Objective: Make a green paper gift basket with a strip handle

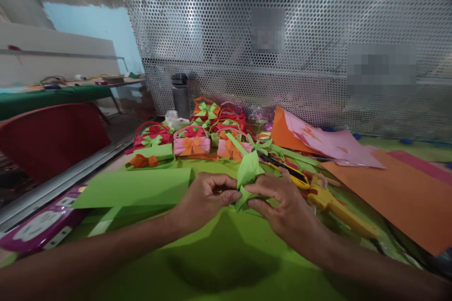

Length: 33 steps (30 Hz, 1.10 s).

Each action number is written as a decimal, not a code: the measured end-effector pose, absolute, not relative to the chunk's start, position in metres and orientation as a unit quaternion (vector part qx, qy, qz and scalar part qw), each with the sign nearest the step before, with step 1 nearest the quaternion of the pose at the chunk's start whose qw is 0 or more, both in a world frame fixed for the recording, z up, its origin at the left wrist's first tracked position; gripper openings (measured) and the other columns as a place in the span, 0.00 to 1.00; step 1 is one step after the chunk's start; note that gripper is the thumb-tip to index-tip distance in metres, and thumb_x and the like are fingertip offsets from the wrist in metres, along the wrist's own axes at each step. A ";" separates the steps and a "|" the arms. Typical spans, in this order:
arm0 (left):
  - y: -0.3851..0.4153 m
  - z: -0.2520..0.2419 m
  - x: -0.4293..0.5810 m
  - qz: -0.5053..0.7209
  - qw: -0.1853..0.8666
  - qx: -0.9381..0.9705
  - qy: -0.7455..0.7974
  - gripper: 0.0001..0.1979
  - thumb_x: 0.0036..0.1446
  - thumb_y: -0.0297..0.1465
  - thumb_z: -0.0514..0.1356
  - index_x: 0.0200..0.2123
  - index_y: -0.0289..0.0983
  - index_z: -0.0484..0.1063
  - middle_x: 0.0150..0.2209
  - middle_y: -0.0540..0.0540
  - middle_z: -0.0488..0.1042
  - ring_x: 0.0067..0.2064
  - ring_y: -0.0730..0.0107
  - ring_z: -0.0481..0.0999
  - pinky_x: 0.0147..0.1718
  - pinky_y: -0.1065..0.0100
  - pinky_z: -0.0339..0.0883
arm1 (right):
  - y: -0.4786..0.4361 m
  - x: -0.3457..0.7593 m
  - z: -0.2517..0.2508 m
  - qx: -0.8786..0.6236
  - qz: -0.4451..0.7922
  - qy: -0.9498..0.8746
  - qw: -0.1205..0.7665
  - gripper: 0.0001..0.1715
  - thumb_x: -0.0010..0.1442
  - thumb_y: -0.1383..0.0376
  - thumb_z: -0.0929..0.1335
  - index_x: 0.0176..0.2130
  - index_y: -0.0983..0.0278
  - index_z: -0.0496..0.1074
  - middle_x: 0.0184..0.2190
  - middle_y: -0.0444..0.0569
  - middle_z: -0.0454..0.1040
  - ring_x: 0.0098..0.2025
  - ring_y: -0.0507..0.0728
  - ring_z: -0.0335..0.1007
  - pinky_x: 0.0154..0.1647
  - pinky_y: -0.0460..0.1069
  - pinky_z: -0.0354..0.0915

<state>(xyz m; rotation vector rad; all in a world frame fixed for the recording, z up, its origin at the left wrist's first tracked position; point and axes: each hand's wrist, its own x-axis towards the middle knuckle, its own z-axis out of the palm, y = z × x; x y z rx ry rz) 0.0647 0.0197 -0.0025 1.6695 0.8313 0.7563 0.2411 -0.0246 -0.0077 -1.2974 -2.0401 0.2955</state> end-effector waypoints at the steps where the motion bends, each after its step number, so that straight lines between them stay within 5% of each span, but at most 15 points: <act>1: 0.020 -0.002 0.065 0.316 0.531 0.703 0.352 0.09 0.49 0.32 0.59 0.26 0.31 0.71 0.21 0.52 0.66 0.24 0.77 0.62 0.25 0.73 0.56 | -0.024 0.241 -0.008 -0.503 0.113 -0.786 0.342 0.10 0.52 0.70 0.67 0.35 0.57 0.72 0.29 0.42 0.73 0.36 0.57 0.68 0.54 0.66 0.40; 10: 0.019 -0.003 0.067 0.327 0.455 0.746 0.359 0.09 0.54 0.32 0.54 0.24 0.33 0.66 0.20 0.52 0.64 0.24 0.75 0.63 0.25 0.73 0.57 | -0.020 0.240 -0.004 -0.520 0.107 -0.775 0.343 0.12 0.51 0.70 0.68 0.37 0.59 0.74 0.33 0.46 0.75 0.39 0.58 0.69 0.54 0.64 0.46; 17: 0.014 -0.003 0.071 0.367 0.439 0.758 0.314 0.07 0.55 0.27 0.52 0.25 0.35 0.62 0.20 0.53 0.63 0.24 0.76 0.61 0.23 0.74 0.56 | -0.020 0.240 -0.003 -0.484 0.044 -0.804 0.343 0.11 0.54 0.72 0.66 0.33 0.57 0.75 0.25 0.42 0.72 0.32 0.55 0.66 0.50 0.62 0.46; 24: 0.010 0.000 0.070 0.336 0.564 0.727 0.200 0.14 0.56 0.28 0.55 0.47 0.36 0.64 0.42 0.43 0.70 0.40 0.67 0.69 0.39 0.66 0.65 | -0.024 0.236 -0.006 -0.454 0.010 -0.813 0.364 0.09 0.55 0.72 0.65 0.30 0.58 0.72 0.24 0.41 0.73 0.30 0.53 0.66 0.51 0.58 0.45; 27: 0.011 -0.005 0.074 0.342 0.595 0.708 0.165 0.20 0.51 0.24 0.60 0.48 0.37 0.63 0.45 0.43 0.70 0.45 0.64 0.69 0.45 0.63 0.63 | -0.023 0.235 -0.007 -0.443 0.001 -0.811 0.382 0.06 0.53 0.70 0.67 0.30 0.59 0.72 0.25 0.42 0.75 0.30 0.54 0.67 0.45 0.54 0.52; 33: 0.010 -0.009 0.083 0.348 0.588 0.700 0.209 0.16 0.49 0.22 0.62 0.43 0.36 0.68 0.39 0.48 0.73 0.41 0.69 0.70 0.41 0.70 0.64 | -0.026 0.232 -0.010 -0.417 0.000 -0.825 0.381 0.07 0.55 0.69 0.65 0.26 0.60 0.71 0.20 0.44 0.72 0.24 0.54 0.64 0.27 0.49 0.55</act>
